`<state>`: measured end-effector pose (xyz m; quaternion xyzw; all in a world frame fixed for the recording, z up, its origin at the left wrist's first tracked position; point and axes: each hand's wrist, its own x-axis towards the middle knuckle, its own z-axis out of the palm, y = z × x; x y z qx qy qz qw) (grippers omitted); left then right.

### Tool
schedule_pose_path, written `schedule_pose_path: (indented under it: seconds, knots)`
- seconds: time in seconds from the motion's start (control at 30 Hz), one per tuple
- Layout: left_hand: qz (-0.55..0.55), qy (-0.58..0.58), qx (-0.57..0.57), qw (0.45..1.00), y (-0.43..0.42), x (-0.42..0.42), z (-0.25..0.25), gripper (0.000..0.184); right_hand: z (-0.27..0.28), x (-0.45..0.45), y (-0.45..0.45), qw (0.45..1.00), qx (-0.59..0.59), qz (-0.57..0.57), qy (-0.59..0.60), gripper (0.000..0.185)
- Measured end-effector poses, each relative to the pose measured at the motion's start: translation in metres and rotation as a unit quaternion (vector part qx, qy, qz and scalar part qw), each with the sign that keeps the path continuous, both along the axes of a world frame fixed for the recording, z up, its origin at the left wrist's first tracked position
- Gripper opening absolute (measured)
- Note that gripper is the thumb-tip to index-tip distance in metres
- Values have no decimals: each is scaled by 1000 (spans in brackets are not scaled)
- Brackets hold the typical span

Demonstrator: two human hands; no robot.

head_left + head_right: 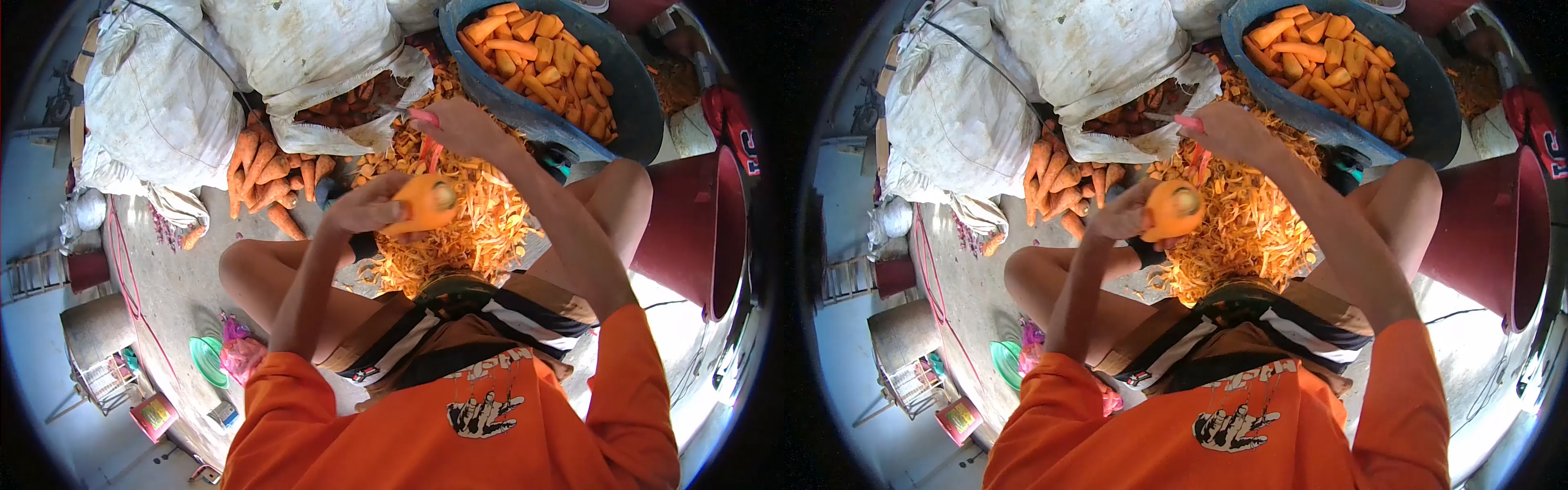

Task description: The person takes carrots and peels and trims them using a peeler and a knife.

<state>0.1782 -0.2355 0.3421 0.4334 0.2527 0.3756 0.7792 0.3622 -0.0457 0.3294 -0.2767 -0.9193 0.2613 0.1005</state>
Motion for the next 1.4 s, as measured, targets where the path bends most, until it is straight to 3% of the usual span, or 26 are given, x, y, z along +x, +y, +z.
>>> schedule_pose_path:
  seconds: [0.03, 0.1, 0.17, 0.23, 0.3, 0.37, 0.43, 0.57, 0.67, 0.77, 0.87, 1.0, 1.07, 1.13, 1.23, 1.4]
  knots:
    - [0, -2, -3, 1000, 1, 5, 8, 54, -3, 2, 5, 1000, -3, 0, -2, 32]
    - [120, 93, -41, 988, 5, 10, 20, 52, -6, 10, 19, 999, -27, -30, -13, 37]
    - [134, 71, -31, 988, 13, 2, 16, 51, -6, 30, 29, 998, -12, -56, -27, 37]
    - [260, 120, -67, 956, 18, -1, 27, 47, 11, 32, 27, 995, 5, -91, -37, 37]
    - [289, 118, -77, 947, 25, 2, 31, 45, 27, 27, 13, 997, -41, -2, 66, 36]
    - [350, 154, -103, 918, 27, 6, 29, 47, 46, 17, -8, 996, -50, 34, 73, 35]
    - [348, 185, -89, 915, 25, 7, 28, 47, 39, 15, -14, 992, -66, 68, 80, 35]
    - [324, 195, -48, 924, 22, 12, 31, 46, 20, 14, -4, 999, -30, -23, 12, 31]
    - [358, 206, -68, 908, 23, 11, 30, 46, 42, 12, -13, 996, -71, -6, 55, 31]
    - [368, 246, -47, 895, 23, 8, 28, 45, 34, 11, -15, 992, -58, 83, 72, 35]
    - [310, 219, -10, 925, 20, 10, 36, 42, 6, 14, -6, 998, -44, -5, 34, 33]
    - [333, 226, -46, 914, 21, 13, 33, 43, 29, 17, -7, 997, -57, 3, 43, 31]
    - [375, 257, 10, 891, 24, 11, 27, 49, 36, 15, -17, 995, -64, 14, 74, 29]
    - [366, 293, -11, 883, 23, 8, 28, 51, 38, 18, -26, 994, 74, 27, 74, 23]
    - [354, 335, -43, 872, 23, 10, 24, 56, 38, 12, -32, 995, 89, 24, -28, 22]
    - [344, 340, -85, 871, 24, 10, 23, 60, 35, 6, -37, 993, 106, 4, -57, 20]
